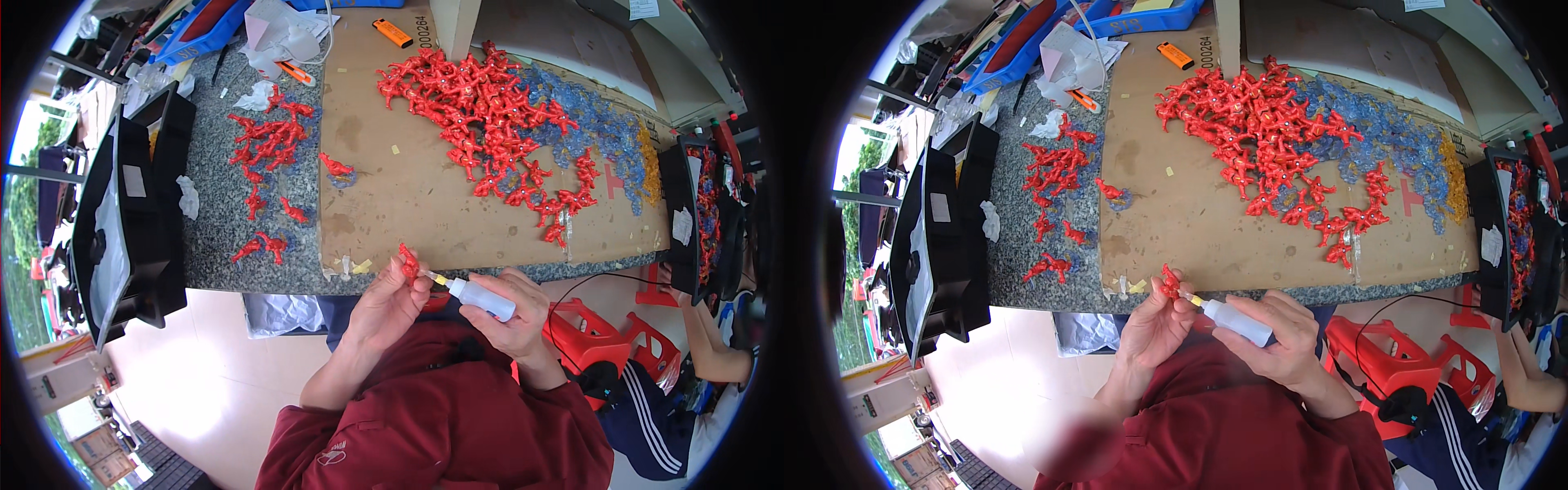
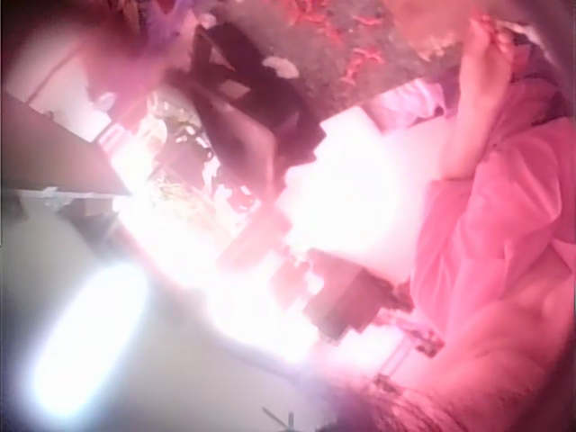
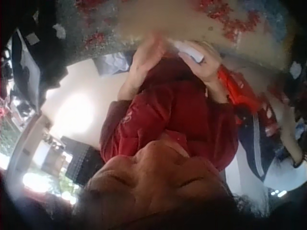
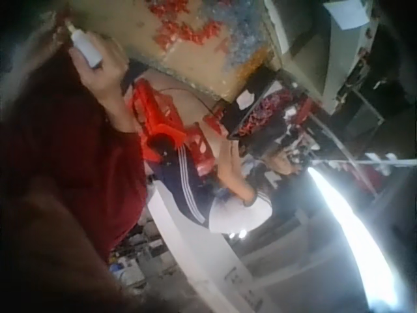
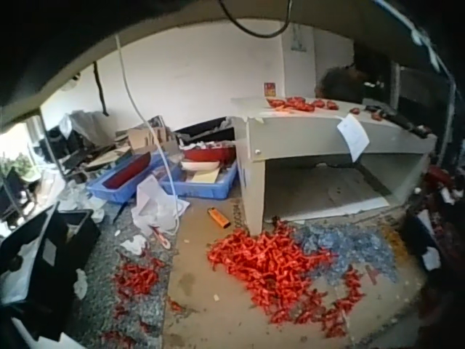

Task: The person glues small red plastic toy figurine parts together using a glue bottle.

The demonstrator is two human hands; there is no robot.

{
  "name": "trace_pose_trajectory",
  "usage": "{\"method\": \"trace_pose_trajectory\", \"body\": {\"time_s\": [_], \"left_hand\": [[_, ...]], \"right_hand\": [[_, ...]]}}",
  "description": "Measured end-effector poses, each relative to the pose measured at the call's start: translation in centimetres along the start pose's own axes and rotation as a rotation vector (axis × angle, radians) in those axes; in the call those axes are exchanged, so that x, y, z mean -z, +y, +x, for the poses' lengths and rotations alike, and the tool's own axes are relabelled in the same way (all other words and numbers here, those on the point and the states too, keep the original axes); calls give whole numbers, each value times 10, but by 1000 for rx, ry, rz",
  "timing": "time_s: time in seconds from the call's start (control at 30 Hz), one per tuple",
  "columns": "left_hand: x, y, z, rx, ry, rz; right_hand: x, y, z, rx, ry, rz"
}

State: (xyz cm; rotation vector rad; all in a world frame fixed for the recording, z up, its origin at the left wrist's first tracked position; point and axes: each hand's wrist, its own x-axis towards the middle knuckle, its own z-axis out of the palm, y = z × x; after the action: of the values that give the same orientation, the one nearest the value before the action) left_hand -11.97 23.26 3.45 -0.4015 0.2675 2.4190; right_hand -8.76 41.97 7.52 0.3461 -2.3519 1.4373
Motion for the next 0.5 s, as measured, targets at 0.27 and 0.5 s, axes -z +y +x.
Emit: {"method": "trace_pose_trajectory", "body": {"time_s": [0.27, 0.5], "left_hand": [[0, 0, -1, 8, -6, 29], [-1, 1, 2, 34, -12, 85]], "right_hand": [[1, 0, 1, -41, -5, 27], [4, 0, 1, -46, -11, 56]]}}
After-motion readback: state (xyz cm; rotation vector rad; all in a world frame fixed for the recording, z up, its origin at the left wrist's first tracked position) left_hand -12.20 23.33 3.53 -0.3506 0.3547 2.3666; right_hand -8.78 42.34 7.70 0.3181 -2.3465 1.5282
